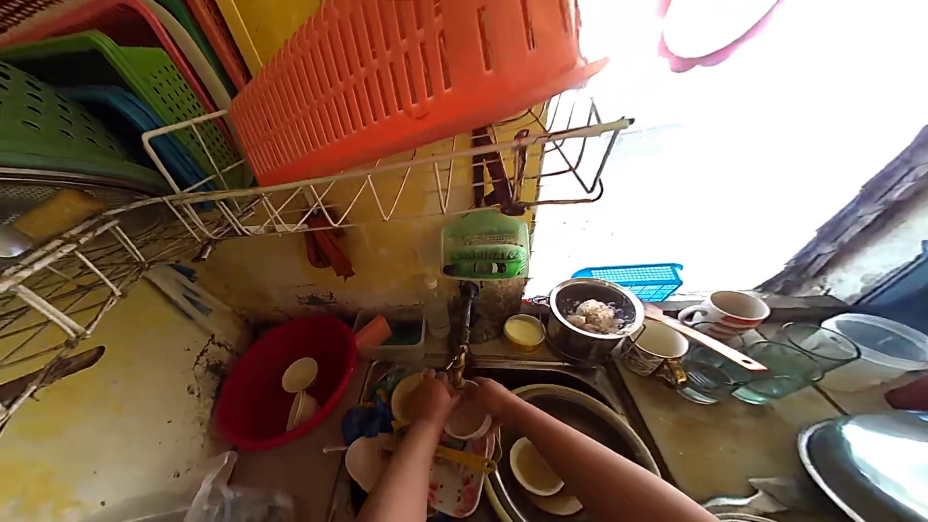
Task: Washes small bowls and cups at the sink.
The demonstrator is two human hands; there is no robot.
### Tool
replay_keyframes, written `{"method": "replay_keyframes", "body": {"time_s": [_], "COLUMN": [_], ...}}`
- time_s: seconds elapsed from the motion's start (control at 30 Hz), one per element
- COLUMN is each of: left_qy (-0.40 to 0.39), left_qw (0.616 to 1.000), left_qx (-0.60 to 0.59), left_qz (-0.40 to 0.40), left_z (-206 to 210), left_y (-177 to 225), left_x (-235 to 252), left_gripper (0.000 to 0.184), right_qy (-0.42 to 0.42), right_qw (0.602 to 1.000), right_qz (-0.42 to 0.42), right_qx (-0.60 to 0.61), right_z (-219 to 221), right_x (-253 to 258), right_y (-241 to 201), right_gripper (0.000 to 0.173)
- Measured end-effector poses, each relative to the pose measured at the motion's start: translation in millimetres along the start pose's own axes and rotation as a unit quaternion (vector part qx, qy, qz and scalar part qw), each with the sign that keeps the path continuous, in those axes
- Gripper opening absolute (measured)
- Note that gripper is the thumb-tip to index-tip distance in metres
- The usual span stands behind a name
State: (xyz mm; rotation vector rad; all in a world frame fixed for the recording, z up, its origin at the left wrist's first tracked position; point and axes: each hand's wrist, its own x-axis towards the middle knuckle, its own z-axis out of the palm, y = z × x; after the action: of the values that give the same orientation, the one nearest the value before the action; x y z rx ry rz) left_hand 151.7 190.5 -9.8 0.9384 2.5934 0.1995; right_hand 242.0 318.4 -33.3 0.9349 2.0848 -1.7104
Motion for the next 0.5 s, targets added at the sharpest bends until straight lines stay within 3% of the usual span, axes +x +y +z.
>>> {"method": "replay_keyframes", "body": {"time_s": [0.1,0.2,0.3,0.37,0.4,0.43,0.5], "left_qy": [-0.016,-0.053,-0.093,-0.132,-0.123,-0.098,-0.024], "left_qw": [0.995,0.969,0.883,0.815,0.8,0.807,0.882], "left_qx": [-0.046,-0.189,-0.403,-0.504,-0.527,-0.521,-0.416], "left_qz": [-0.083,-0.148,-0.223,-0.254,-0.261,-0.259,-0.221], "left_z": [8,20,42,43,42,40,34], "left_y": [-5,-8,1,6,4,0,-9], "left_x": [9,5,-13,-32,-37,-43,-51], "left_gripper": [0.066,0.061,0.038,0.033,0.031,0.03,0.036], "right_qy": [-0.012,0.068,0.155,0.187,0.191,0.187,0.16], "right_qw": [0.999,0.996,0.979,0.962,0.959,0.961,0.972], "right_qz": [-0.007,-0.059,-0.069,-0.087,-0.099,-0.103,-0.1], "right_qx": [-0.033,-0.023,0.109,0.179,0.186,0.175,0.14], "right_z": [-1,-6,5,23,33,41,49], "right_x": [-6,-1,15,21,22,23,24], "right_y": [-4,-2,21,32,35,35,28], "right_gripper": [0.048,0.045,0.043,0.037,0.035,0.033,0.034]}}
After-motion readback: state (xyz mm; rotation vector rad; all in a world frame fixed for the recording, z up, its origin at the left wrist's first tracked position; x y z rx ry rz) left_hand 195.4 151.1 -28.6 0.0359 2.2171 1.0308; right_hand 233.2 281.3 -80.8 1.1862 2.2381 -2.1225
